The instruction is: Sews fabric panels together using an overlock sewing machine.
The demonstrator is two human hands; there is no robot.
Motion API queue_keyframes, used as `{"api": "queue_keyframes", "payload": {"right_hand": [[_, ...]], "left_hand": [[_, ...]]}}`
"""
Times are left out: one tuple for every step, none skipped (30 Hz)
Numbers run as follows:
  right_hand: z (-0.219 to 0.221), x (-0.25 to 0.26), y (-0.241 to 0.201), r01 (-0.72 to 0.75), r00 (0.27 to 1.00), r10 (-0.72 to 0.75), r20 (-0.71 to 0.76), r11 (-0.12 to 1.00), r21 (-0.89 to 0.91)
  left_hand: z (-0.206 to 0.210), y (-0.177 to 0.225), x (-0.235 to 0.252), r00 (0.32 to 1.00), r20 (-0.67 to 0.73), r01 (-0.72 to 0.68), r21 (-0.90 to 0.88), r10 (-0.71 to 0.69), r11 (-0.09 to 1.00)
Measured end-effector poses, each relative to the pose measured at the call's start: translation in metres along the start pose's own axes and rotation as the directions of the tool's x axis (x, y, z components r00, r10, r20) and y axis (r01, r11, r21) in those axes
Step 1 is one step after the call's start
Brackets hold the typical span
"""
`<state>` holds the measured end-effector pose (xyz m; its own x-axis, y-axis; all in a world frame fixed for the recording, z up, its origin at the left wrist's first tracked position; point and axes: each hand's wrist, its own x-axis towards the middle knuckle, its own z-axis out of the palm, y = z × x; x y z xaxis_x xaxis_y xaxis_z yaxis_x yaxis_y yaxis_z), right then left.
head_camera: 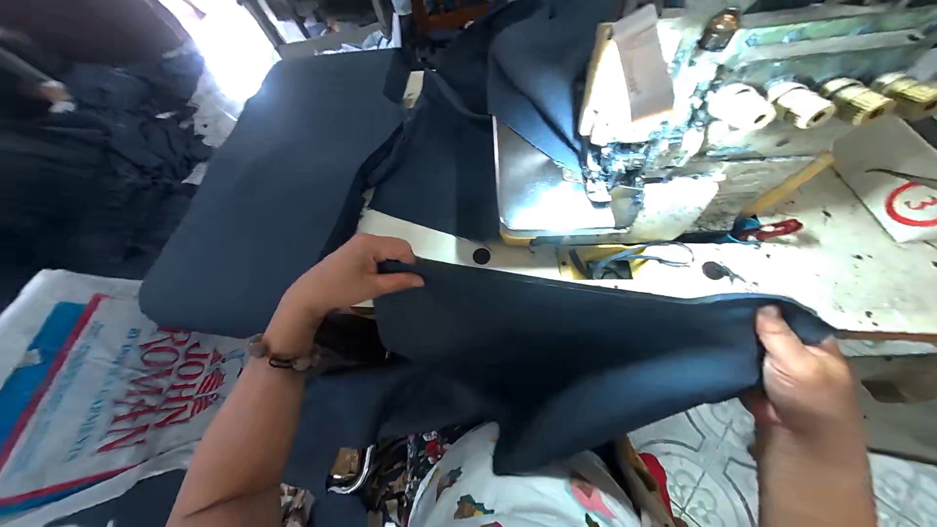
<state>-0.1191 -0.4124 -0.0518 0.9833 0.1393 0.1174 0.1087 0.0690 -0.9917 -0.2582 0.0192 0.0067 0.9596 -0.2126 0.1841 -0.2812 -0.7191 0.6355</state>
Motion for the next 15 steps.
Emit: {"api": "queue_keyframes", "payload": {"right_hand": [[0.001,0.001,0.005,-0.012,1.000,0.012,-0.001,1.000,-0.001],[0.003,0.001,0.009,-0.025,1.000,0.025,-0.002,1.000,0.000],[0.007,0.001,0.012,-0.037,0.999,0.037,0.004,0.999,0.001],[0.011,0.001,0.015,-0.050,0.999,0.050,0.009,0.999,0.006],[0.013,0.001,0.018,-0.058,0.998,0.058,0.017,0.998,0.015],[0.016,0.002,0.019,-0.057,0.998,0.056,0.025,0.998,0.025],[0.018,0.002,0.020,-0.053,0.998,0.052,0.031,0.998,0.026],[0.019,0.002,0.019,-0.045,0.999,0.045,0.029,0.999,0.026],[0.019,0.002,0.018,-0.037,0.999,0.036,0.028,0.999,0.023],[0.017,0.002,0.019,-0.026,0.999,0.025,0.044,0.999,0.022],[0.013,0.001,0.021,-0.015,0.997,0.013,0.077,1.000,0.018],[0.007,0.000,0.023,0.003,0.989,-0.002,0.146,1.000,-0.003],[0.000,-0.002,0.024,0.031,0.968,-0.019,0.250,0.999,-0.043],[-0.005,-0.005,0.022,0.072,0.930,-0.031,0.367,0.993,-0.099],[-0.005,-0.011,0.018,0.146,0.867,-0.055,0.495,0.978,-0.147]], "left_hand": [[-0.005,-0.005,-0.009,0.997,-0.076,0.023,-0.067,-0.028,0.997],[-0.007,-0.008,-0.016,0.986,-0.158,0.038,-0.121,-0.057,0.992],[-0.007,-0.010,-0.021,0.969,-0.232,0.044,-0.164,-0.082,0.985],[-0.007,-0.011,-0.026,0.951,-0.292,0.045,-0.191,-0.100,0.981],[-0.007,-0.012,-0.029,0.934,-0.338,0.045,-0.211,-0.116,0.977],[-0.007,-0.012,-0.031,0.920,-0.372,0.045,-0.220,-0.127,0.974],[-0.008,-0.011,-0.032,0.908,-0.396,0.046,-0.229,-0.137,0.972],[-0.009,-0.010,-0.033,0.901,-0.409,0.047,-0.237,-0.143,0.970],[-0.010,-0.008,-0.033,0.898,-0.415,0.046,-0.237,-0.144,0.970],[-0.011,-0.006,-0.032,0.897,-0.420,0.046,-0.224,-0.139,0.973],[-0.013,-0.003,-0.031,0.895,-0.427,0.055,-0.190,-0.132,0.980],[-0.016,0.003,-0.028,0.889,-0.439,0.086,-0.124,-0.133,0.988],[-0.020,0.013,-0.024,0.877,-0.460,0.147,-0.019,-0.139,0.989],[-0.025,0.028,-0.018,0.858,-0.490,0.235,0.111,-0.152,0.966],[-0.032,0.039,-0.007,0.834,-0.529,0.320,0.233,-0.156,0.918]]}}
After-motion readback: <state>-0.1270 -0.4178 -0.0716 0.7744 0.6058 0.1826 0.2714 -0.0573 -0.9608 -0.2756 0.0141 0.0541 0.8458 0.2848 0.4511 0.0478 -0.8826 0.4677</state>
